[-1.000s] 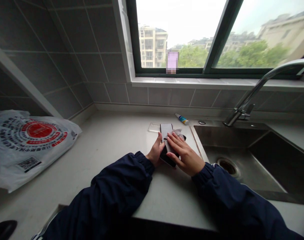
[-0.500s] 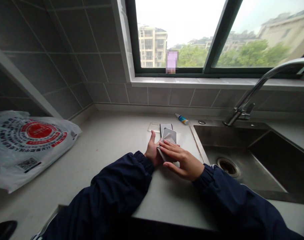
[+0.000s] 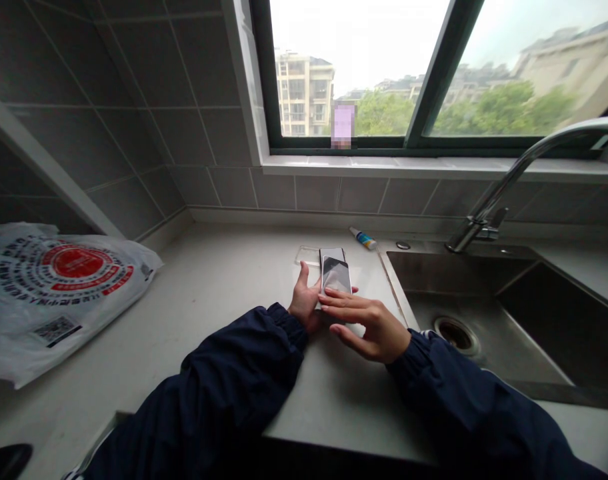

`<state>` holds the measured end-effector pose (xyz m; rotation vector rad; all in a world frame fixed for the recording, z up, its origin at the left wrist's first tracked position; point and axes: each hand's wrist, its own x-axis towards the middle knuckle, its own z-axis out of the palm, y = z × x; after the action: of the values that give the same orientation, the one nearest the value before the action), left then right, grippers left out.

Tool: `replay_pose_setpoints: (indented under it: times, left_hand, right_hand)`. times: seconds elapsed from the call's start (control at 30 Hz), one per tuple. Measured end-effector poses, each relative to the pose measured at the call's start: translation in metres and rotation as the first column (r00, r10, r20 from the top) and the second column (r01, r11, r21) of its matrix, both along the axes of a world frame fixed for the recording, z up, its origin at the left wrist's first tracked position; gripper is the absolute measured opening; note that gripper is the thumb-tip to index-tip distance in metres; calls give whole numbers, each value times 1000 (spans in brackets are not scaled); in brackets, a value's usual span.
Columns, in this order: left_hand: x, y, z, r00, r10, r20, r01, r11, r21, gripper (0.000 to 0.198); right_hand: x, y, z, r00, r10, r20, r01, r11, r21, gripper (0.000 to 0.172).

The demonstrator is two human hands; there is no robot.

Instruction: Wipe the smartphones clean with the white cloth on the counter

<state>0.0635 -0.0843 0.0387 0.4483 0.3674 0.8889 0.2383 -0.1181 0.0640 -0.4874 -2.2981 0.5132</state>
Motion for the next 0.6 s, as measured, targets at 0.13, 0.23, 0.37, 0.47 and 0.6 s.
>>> replay_pose_setpoints:
  times: [0.13,0.23,0.37,0.47,0.6]
  left_hand:
    - [2,-2,3,1000,20,16,-20,1000,1,107]
    - [3,-3,6,998,44,42,-44,999,-3,103]
    - [3,-4,10,995,69,71,-67,997,-22,102]
    - [2,-6,12,992,116,57,-114,993,-30,104]
    - [1,-4,11,982,179,52,-179,984,3,101]
  right_hand:
    - [0,0,-2,1000,-15,-22,15,1000,26,39]
    - [-1,0,-3,999,-35,-36,36,998,41,35]
    - [-2,1,-5,995,-85,-57,89,993,81,31]
    - [-2,3,-4,990,-121,-75,128,987,101,31]
    - [-1,4,-4,981,-176,-83,183,979,92,30]
